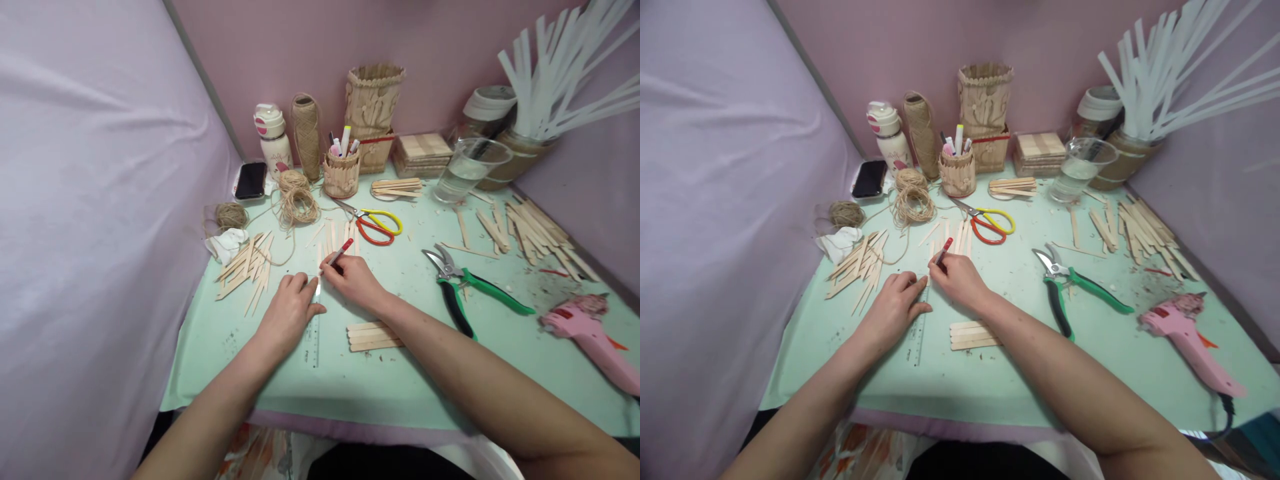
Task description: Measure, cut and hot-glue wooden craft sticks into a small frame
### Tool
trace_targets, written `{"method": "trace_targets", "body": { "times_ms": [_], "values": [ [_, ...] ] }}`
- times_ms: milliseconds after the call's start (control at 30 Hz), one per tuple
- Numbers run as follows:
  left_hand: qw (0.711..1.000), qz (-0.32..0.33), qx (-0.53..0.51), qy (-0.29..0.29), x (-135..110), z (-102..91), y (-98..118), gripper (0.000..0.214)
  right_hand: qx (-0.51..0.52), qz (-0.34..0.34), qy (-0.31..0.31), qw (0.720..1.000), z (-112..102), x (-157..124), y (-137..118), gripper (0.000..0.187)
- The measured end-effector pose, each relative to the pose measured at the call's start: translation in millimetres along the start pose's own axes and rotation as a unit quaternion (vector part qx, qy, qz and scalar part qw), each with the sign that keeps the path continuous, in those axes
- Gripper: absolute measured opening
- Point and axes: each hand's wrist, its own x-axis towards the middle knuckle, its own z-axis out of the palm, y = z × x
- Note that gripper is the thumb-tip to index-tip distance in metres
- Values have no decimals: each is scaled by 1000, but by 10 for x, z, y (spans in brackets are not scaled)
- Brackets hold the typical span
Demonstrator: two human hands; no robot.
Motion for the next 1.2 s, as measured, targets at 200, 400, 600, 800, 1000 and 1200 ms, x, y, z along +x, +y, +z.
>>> {"method": "trace_targets", "body": {
  "times_ms": [200, 400, 600, 800, 1000, 1200],
  "values": [
    [1000, -11, 7, -7, 5, -9, 21, 46, 58, 9, 25, 998, -37, -8, 20, 23],
    [999, -11, -33, -3, -19, -51, -9, 49, 71, 10, 15, 997, -46, -17, 0, 23],
    [999, -4, -54, 0, -57, -106, -57, 47, 65, -27, 4, 997, -80, -62, 3, 23],
    [998, -1, -54, -28, -60, -146, -59, 46, -236, -160, -86, 955, -101, -57, -16, 25],
    [999, 2, -44, -27, -59, -144, -46, 44, -297, -163, -101, 935, -92, 22, -19, 31],
    [999, 4, -39, -36, -67, -154, -45, 46, -318, -170, -108, 926, -188, -131, -61, 27]
  ]
}}
